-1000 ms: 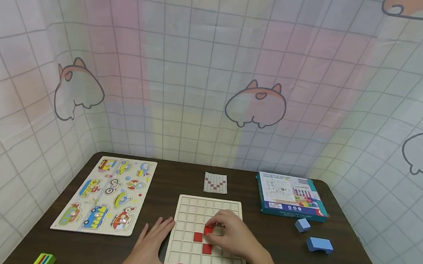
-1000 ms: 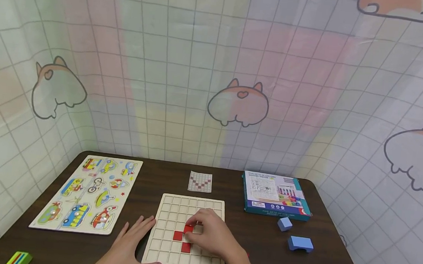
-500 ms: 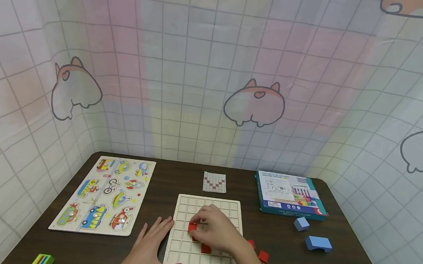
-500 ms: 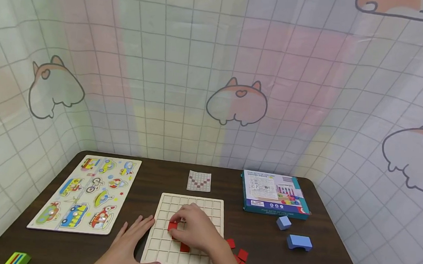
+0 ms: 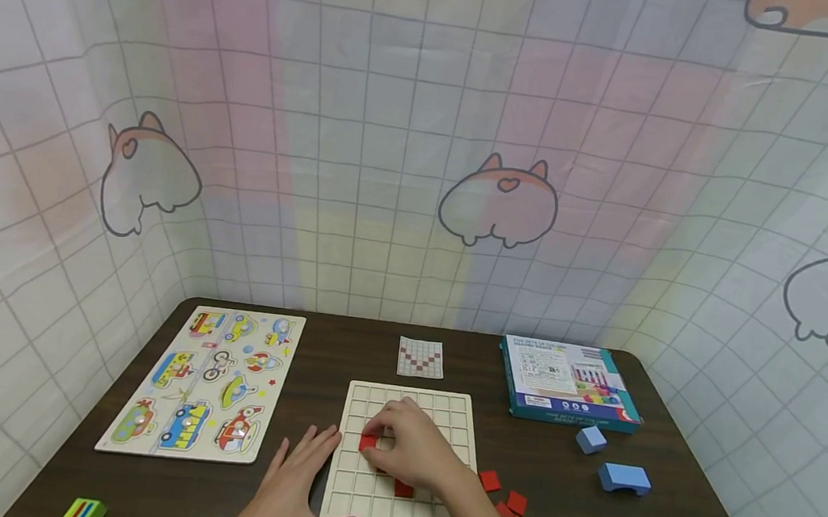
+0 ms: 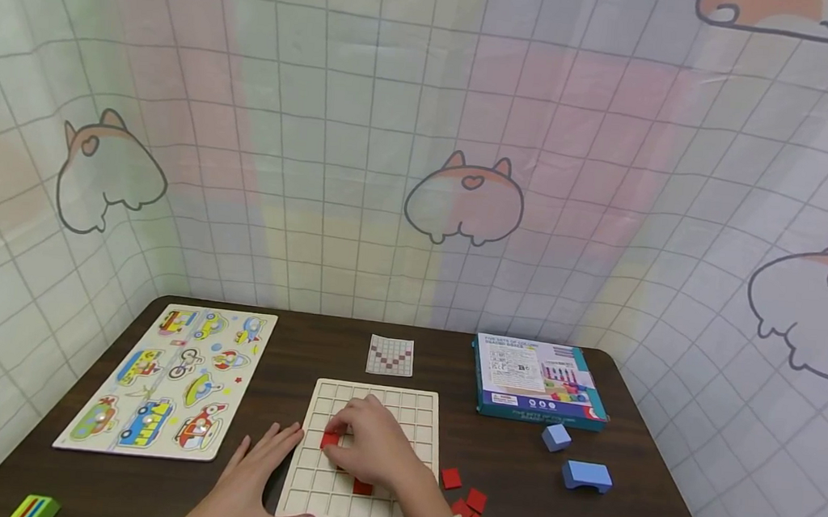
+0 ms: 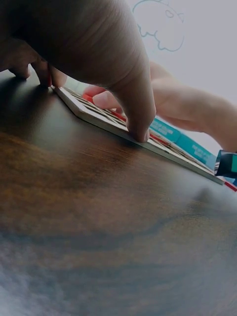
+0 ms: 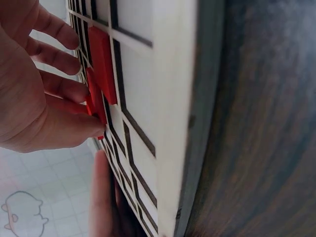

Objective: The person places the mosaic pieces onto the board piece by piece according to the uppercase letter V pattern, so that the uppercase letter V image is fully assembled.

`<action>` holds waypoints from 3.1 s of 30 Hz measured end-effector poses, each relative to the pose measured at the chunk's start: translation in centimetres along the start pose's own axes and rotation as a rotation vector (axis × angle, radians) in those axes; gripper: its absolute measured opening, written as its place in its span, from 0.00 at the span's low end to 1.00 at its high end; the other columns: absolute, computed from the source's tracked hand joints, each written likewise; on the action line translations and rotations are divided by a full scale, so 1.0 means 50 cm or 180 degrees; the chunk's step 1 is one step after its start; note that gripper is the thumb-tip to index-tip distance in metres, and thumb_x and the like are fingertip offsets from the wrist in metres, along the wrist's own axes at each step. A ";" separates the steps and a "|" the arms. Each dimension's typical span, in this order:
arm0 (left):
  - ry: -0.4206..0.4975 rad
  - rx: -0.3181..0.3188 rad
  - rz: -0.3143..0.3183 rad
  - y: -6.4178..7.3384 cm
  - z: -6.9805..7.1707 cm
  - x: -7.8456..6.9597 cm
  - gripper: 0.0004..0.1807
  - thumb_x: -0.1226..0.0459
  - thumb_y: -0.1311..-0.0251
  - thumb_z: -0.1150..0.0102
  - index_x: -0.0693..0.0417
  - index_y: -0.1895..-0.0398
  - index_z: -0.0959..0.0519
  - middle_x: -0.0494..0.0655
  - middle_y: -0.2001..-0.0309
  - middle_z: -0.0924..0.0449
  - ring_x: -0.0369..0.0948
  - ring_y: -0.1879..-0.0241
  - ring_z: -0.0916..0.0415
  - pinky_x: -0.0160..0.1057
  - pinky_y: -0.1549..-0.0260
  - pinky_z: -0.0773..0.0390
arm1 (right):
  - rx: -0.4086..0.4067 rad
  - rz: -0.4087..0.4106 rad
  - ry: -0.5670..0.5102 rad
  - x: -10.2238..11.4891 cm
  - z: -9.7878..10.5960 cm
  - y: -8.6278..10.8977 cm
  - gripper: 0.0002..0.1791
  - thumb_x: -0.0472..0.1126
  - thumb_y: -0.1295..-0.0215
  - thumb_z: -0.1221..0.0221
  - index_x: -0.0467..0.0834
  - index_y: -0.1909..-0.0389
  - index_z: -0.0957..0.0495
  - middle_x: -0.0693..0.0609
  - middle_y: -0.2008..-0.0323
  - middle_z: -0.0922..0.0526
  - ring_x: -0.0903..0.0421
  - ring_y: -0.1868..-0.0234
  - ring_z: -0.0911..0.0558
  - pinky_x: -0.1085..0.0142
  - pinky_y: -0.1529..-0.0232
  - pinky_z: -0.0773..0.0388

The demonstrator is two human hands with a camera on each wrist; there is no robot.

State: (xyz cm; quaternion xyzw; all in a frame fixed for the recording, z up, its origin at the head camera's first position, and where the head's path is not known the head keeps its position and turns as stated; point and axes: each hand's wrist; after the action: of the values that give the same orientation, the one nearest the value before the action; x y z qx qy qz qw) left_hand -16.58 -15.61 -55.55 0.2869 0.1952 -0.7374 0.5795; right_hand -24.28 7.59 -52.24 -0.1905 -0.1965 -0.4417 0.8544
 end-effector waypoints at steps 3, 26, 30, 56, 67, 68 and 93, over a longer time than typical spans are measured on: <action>0.0014 0.0010 -0.0006 -0.001 0.000 0.000 0.70 0.24 0.57 0.21 0.48 0.13 0.33 0.51 0.13 0.36 0.62 0.10 0.49 0.79 0.16 0.58 | 0.0012 -0.0050 0.0026 0.002 0.000 -0.004 0.10 0.48 0.36 0.23 0.57 0.55 0.07 0.66 0.56 0.12 0.65 0.53 0.25 0.65 0.48 0.19; 0.0071 0.0085 0.0039 -0.003 0.003 0.004 0.69 0.26 0.56 0.20 0.49 0.12 0.34 0.52 0.12 0.37 0.64 0.11 0.50 0.80 0.16 0.60 | 0.0149 -0.0055 0.0103 0.012 0.017 -0.004 0.08 0.46 0.34 0.24 0.53 0.56 0.07 0.63 0.59 0.14 0.65 0.56 0.26 0.66 0.50 0.20; 0.0084 0.0094 0.0035 -0.003 0.006 0.002 0.69 0.27 0.56 0.20 0.49 0.13 0.34 0.52 0.12 0.37 0.63 0.10 0.50 0.80 0.16 0.60 | 0.0068 0.0013 -0.0006 0.009 0.043 0.024 0.10 0.46 0.32 0.25 0.51 0.53 0.07 0.61 0.56 0.12 0.63 0.52 0.24 0.63 0.46 0.18; 0.0089 0.0063 0.0063 0.001 0.001 -0.004 0.70 0.26 0.57 0.20 0.49 0.12 0.35 0.52 0.12 0.37 0.62 0.10 0.50 0.79 0.16 0.60 | -0.0355 -0.0684 -0.0742 -0.143 0.153 0.198 0.15 0.50 0.26 0.26 0.55 0.43 0.11 0.65 0.45 0.12 0.51 0.38 0.13 0.43 0.33 0.13; 0.0011 -0.0026 0.0004 -0.001 0.000 -0.005 0.71 0.25 0.57 0.21 0.49 0.13 0.34 0.51 0.12 0.37 0.62 0.10 0.49 0.79 0.16 0.58 | -0.0465 -0.0801 -0.0527 -0.188 0.185 0.234 0.16 0.52 0.28 0.25 0.58 0.43 0.12 0.67 0.45 0.12 0.53 0.37 0.14 0.40 0.32 0.15; 0.0005 -0.0039 -0.0005 -0.001 0.001 -0.005 0.70 0.25 0.57 0.21 0.49 0.13 0.34 0.51 0.12 0.37 0.62 0.10 0.49 0.79 0.16 0.58 | -0.0449 -0.0807 -0.0513 -0.191 0.188 0.236 0.16 0.53 0.28 0.25 0.58 0.43 0.12 0.67 0.45 0.12 0.54 0.37 0.14 0.40 0.32 0.15; 0.0075 -0.0013 0.0013 0.001 -0.001 -0.002 0.71 0.26 0.59 0.19 0.49 0.13 0.33 0.51 0.13 0.35 0.61 0.10 0.49 0.78 0.15 0.60 | 0.0057 -0.0774 -0.0370 -0.236 0.189 0.278 0.21 0.56 0.32 0.23 0.60 0.40 0.12 0.66 0.42 0.13 0.54 0.38 0.20 0.58 0.36 0.17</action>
State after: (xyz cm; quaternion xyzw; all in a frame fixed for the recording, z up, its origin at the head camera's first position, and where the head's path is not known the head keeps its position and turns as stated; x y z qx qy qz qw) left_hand -16.52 -15.52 -55.50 0.2948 0.2029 -0.7324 0.5792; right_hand -20.63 27.81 -52.26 -0.1829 -0.2713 -0.5285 0.7834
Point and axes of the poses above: each hand's wrist, its own y-axis away from the middle knuckle, its own z-axis out of the back of the hand, x = y × z
